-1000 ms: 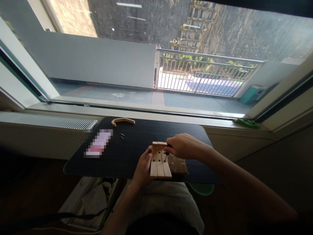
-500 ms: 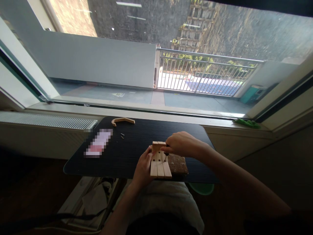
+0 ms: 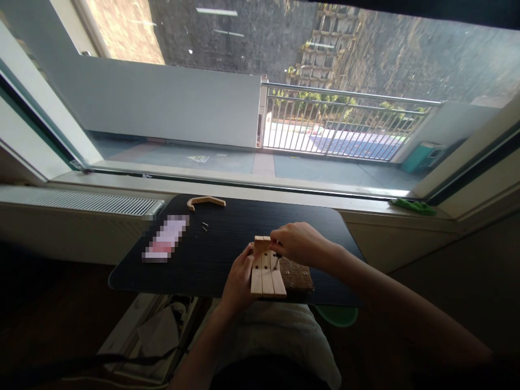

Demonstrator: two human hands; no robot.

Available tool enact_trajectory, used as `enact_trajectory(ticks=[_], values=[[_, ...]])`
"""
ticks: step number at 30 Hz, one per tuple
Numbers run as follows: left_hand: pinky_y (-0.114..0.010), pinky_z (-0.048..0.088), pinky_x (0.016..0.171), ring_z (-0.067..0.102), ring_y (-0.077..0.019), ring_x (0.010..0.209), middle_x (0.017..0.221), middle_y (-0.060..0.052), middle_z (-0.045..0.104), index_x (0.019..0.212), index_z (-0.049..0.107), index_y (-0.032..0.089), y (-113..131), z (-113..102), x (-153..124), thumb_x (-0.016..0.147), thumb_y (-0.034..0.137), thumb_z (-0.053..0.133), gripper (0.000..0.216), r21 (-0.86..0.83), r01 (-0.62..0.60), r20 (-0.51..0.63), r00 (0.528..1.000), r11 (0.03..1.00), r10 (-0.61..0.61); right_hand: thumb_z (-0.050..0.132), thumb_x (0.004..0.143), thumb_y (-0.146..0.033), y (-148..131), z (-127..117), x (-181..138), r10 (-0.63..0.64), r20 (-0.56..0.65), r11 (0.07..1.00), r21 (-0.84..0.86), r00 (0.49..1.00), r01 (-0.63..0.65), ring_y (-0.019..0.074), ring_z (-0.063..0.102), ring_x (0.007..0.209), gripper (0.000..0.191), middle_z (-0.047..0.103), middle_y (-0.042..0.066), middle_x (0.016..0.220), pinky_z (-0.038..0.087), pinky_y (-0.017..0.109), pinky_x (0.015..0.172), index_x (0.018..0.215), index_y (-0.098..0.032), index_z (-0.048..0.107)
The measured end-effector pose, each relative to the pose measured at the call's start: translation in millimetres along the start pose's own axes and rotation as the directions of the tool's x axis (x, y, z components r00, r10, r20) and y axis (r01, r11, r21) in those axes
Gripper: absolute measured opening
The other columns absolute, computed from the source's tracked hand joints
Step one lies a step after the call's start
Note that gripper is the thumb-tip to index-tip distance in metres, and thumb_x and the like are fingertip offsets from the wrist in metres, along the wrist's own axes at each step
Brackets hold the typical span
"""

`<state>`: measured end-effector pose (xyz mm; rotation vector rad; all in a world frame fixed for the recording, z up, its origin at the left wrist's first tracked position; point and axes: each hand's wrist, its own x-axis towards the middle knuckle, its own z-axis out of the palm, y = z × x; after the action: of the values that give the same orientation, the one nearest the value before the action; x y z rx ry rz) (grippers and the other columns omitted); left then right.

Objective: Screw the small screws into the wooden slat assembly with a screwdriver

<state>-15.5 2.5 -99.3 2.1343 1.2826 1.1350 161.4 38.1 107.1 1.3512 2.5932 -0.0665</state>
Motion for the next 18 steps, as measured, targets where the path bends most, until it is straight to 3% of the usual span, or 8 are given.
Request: enact_trajectory(ticks=[4,9,18], values=[[-0.056,0.040,0.113,0.042,-0.0370,0.143,0.153,-0.022,0.045,0.134,0.053,0.016,-1.1,0.1,-0.2,0.080,0.030,0.067,0.058,-0.008,-0.009,0.002,1.000,1.000,0.009,0.039,0.104,-0.038,1.1,5.6,-5.5,-0.044,-0.024,0.999,0.013,0.999,0.044,0.0219,0.070,0.078,0.030,0.075,0.008,0.092,0.032,0.028,0.056,0.102,-0.019,0.062],[-0.054,0.041,0.113,0.042,-0.0359,0.143,0.152,-0.020,0.045,0.134,0.053,0.016,2.2,-2.0,0.4,0.081,0.027,0.065,0.055,-0.013,-0.012,-0.005,1.000,1.000,0.012,0.043,0.097,-0.028,3.0,2.4,-14.9,-0.126,0.038,0.991,0.058,0.991,0.124,0.0227,0.069,0.072,0.018,0.074,0.007,0.089,0.029,0.030,0.055,0.111,-0.019,0.051],[-0.054,0.040,0.114,0.040,-0.0358,0.144,0.153,-0.021,0.044,0.134,0.052,0.015,1.7,-2.6,0.4,0.083,0.029,0.064,0.054,-0.002,-0.005,0.013,1.000,1.000,0.005,0.039,0.098,-0.028,9.0,-1.2,-16.7,-0.130,0.101,0.984,0.137,0.986,0.115,0.0225,0.067,0.076,0.016,0.073,0.010,0.095,0.031,0.030,0.056,0.105,-0.018,0.050]])
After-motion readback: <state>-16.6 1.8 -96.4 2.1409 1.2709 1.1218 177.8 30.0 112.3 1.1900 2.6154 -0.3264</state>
